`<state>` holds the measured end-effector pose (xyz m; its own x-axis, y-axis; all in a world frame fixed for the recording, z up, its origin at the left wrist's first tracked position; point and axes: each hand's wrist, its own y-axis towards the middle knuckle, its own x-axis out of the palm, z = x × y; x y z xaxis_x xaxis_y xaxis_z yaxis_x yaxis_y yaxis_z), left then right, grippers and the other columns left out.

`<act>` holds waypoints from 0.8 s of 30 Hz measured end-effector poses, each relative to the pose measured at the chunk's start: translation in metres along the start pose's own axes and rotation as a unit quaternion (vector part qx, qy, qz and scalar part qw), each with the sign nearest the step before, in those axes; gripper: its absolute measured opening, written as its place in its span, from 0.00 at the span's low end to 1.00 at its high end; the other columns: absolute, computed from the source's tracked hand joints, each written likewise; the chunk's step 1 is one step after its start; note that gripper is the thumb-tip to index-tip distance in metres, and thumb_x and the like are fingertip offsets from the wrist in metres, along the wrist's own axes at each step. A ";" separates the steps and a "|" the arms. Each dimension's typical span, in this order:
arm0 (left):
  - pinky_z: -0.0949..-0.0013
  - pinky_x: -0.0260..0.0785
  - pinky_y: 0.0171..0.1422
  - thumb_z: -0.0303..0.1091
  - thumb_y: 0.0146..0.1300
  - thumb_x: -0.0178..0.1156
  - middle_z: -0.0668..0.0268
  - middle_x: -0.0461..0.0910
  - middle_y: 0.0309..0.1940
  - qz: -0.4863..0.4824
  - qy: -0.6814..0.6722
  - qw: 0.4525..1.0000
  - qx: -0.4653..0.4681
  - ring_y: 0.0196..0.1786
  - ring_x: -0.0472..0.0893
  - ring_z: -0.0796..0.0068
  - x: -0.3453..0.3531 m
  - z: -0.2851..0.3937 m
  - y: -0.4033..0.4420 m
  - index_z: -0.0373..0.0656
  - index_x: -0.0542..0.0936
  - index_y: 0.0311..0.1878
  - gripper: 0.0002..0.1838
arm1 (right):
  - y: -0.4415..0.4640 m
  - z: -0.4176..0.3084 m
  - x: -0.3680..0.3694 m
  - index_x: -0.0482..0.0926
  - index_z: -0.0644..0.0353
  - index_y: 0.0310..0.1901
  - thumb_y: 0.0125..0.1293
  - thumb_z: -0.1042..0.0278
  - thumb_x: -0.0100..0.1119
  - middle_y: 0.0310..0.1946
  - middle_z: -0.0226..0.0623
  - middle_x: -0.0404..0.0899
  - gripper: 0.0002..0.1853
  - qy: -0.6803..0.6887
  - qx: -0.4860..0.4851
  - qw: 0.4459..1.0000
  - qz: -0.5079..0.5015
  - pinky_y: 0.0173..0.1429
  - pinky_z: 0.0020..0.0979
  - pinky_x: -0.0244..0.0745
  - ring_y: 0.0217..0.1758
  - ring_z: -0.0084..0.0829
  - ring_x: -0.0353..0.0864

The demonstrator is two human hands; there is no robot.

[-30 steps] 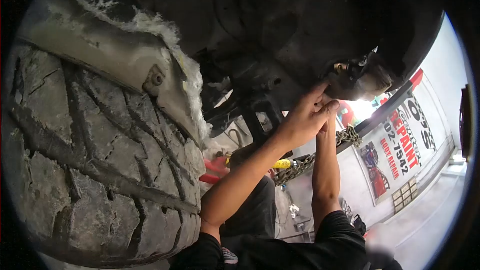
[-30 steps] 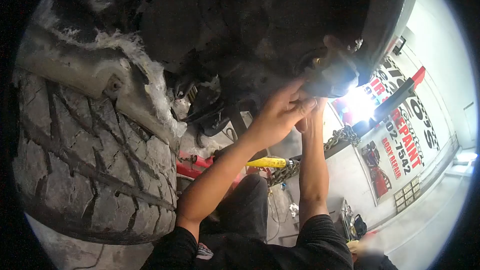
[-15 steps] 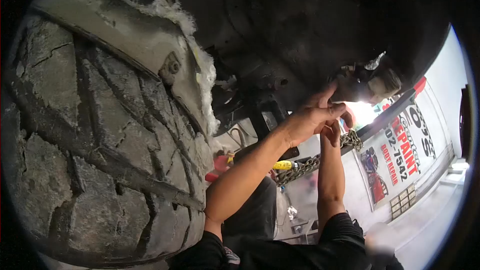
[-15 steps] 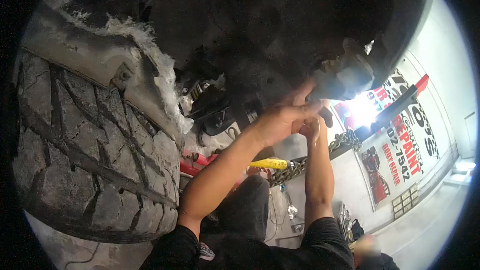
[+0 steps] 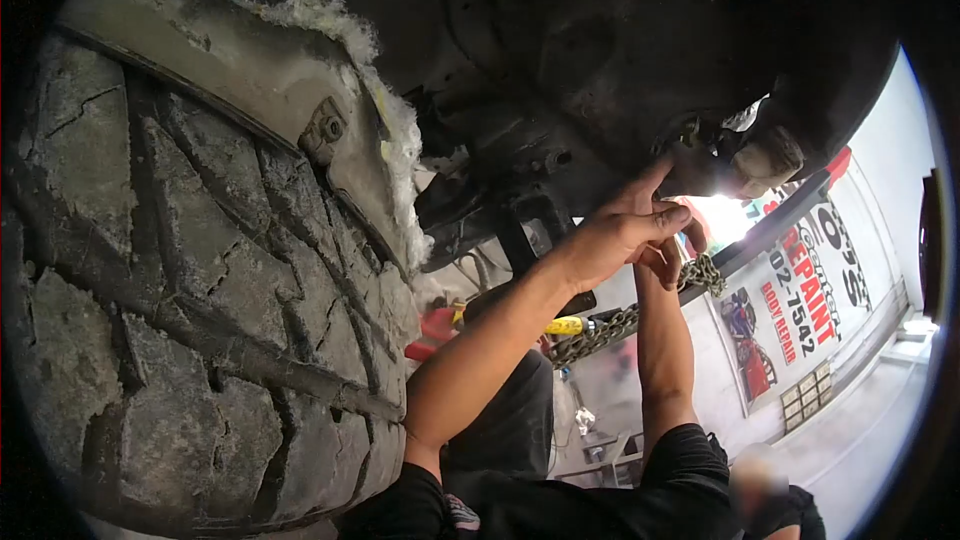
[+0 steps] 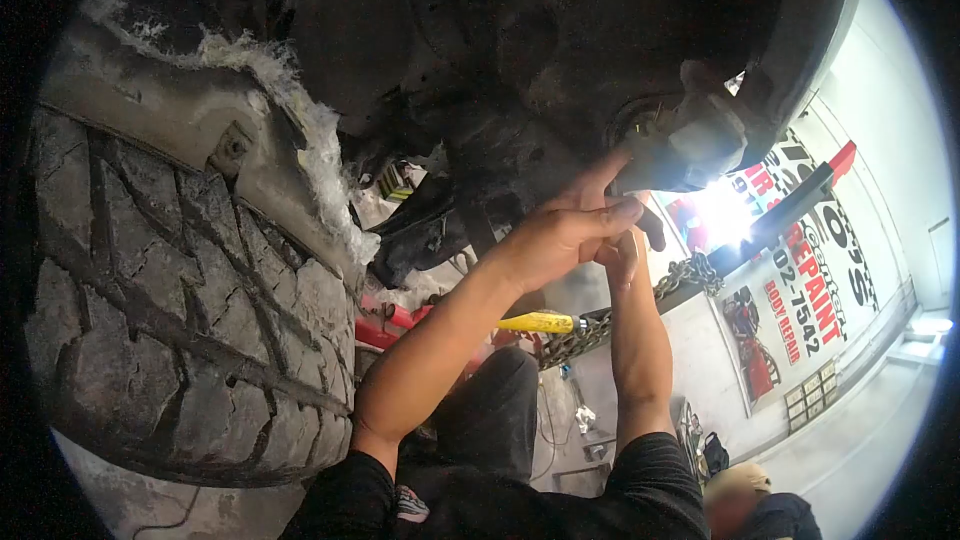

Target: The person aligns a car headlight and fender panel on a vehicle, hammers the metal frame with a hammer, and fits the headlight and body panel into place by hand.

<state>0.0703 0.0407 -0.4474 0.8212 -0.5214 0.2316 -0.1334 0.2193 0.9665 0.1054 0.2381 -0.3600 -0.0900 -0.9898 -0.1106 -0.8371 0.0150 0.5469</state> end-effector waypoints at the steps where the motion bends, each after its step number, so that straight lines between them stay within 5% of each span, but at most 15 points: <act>1: 0.69 0.80 0.47 0.40 0.77 0.60 0.62 0.82 0.53 0.035 0.020 0.999 0.013 0.46 0.83 0.79 0.004 0.000 0.000 0.45 0.54 0.83 0.38 | 0.001 0.000 0.001 0.77 0.60 0.61 0.80 0.49 0.47 0.51 0.41 0.83 0.24 0.003 -0.001 1.000 0.003 0.55 0.41 0.85 0.51 0.39 0.85; 9: 0.72 0.79 0.48 0.38 0.77 0.60 0.63 0.84 0.51 0.105 0.060 0.992 0.039 0.44 0.83 0.79 0.009 -0.001 0.004 0.42 0.60 0.80 0.33 | 0.012 0.004 0.002 0.77 0.59 0.61 0.80 0.49 0.46 0.52 0.41 0.83 0.24 0.051 0.000 0.998 0.035 0.56 0.41 0.84 0.51 0.39 0.85; 12: 0.73 0.78 0.48 0.36 0.79 0.57 0.64 0.85 0.46 0.153 0.178 0.971 0.036 0.42 0.84 0.79 0.007 -0.009 0.005 0.40 0.70 0.75 0.25 | 0.023 0.023 0.006 0.77 0.59 0.62 0.80 0.49 0.46 0.52 0.41 0.83 0.24 0.087 -0.011 0.995 0.053 0.57 0.41 0.84 0.51 0.39 0.85; 14: 0.71 0.77 0.42 0.33 0.79 0.56 0.64 0.85 0.40 0.283 0.386 0.853 0.207 0.37 0.84 0.79 0.011 -0.021 0.008 0.38 0.77 0.68 0.19 | 0.031 0.026 0.005 0.77 0.59 0.62 0.80 0.49 0.46 0.52 0.41 0.83 0.24 0.114 -0.032 0.991 0.057 0.57 0.41 0.84 0.52 0.39 0.85; 15: 0.71 0.77 0.42 0.33 0.79 0.56 0.64 0.85 0.40 0.284 0.387 0.853 0.205 0.37 0.84 0.79 0.016 -0.015 0.006 0.38 0.77 0.68 0.19 | 0.032 0.018 0.013 0.77 0.59 0.62 0.80 0.49 0.46 0.52 0.41 0.83 0.24 0.116 -0.031 0.991 0.058 0.57 0.41 0.84 0.52 0.39 0.85; 17: 0.64 0.76 0.39 0.28 0.76 0.57 0.58 0.86 0.37 0.312 0.489 0.793 0.185 0.34 0.85 0.70 0.023 -0.001 0.005 0.37 0.78 0.67 0.18 | 0.038 -0.006 0.028 0.76 0.58 0.65 0.81 0.46 0.44 0.57 0.41 0.82 0.26 0.397 0.135 0.880 0.226 0.64 0.42 0.81 0.58 0.40 0.82; 18: 0.64 0.76 0.39 0.28 0.76 0.57 0.58 0.86 0.37 0.313 0.493 0.791 0.184 0.34 0.85 0.70 0.019 -0.001 0.008 0.37 0.78 0.67 0.18 | 0.037 0.002 0.024 0.76 0.58 0.65 0.81 0.46 0.44 0.57 0.41 0.82 0.26 0.400 0.137 0.878 0.224 0.64 0.42 0.81 0.58 0.40 0.82; 20: 0.55 0.76 0.38 0.25 0.73 0.58 0.50 0.86 0.37 0.265 0.618 0.659 0.337 0.31 0.85 0.55 0.010 -0.002 0.013 0.40 0.78 0.68 0.21 | 0.032 0.028 0.013 0.74 0.58 0.68 0.82 0.45 0.42 0.61 0.42 0.80 0.27 0.046 -0.067 0.991 0.108 0.67 0.44 0.79 0.63 0.41 0.80; 21: 0.55 0.76 0.38 0.25 0.73 0.58 0.50 0.86 0.37 0.265 0.623 0.655 0.335 0.31 0.85 0.55 0.018 0.005 0.011 0.40 0.78 0.68 0.21 | 0.034 0.017 0.023 0.74 0.58 0.68 0.82 0.45 0.42 0.61 0.42 0.80 0.27 0.051 -0.065 0.991 0.106 0.67 0.44 0.79 0.63 0.41 0.80; 22: 0.51 0.77 0.45 0.27 0.70 0.61 0.47 0.85 0.41 0.261 0.660 0.660 0.248 0.38 0.85 0.47 0.028 0.012 0.009 0.39 0.76 0.69 0.24 | 0.038 -0.004 0.031 0.72 0.58 0.69 0.82 0.43 0.42 0.63 0.42 0.78 0.29 0.229 0.047 0.954 0.190 0.70 0.45 0.77 0.66 0.42 0.78; 23: 0.47 0.79 0.52 0.30 0.66 0.65 0.44 0.85 0.46 0.256 0.690 0.659 0.157 0.44 0.86 0.38 0.034 0.017 0.006 0.38 0.75 0.70 0.28 | 0.040 -0.015 0.036 0.71 0.59 0.71 0.82 0.41 0.41 0.66 0.43 0.77 0.31 0.393 0.157 0.867 0.263 0.72 0.46 0.75 0.69 0.43 0.76; 24: 0.47 0.79 0.52 0.30 0.66 0.65 0.44 0.85 0.46 0.258 0.693 0.655 0.155 0.44 0.86 0.38 0.032 0.019 0.005 0.38 0.75 0.70 0.28 | 0.037 -0.006 0.035 0.71 0.59 0.71 0.82 0.41 0.41 0.66 0.43 0.77 0.31 0.396 0.161 0.865 0.262 0.72 0.46 0.75 0.69 0.43 0.76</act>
<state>0.0856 0.0099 -0.4330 0.3096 0.8526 0.4209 -0.5216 -0.2178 0.8249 0.0750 0.2030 -0.3385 -0.2114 -0.6198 0.7558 -0.9116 0.4040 0.0763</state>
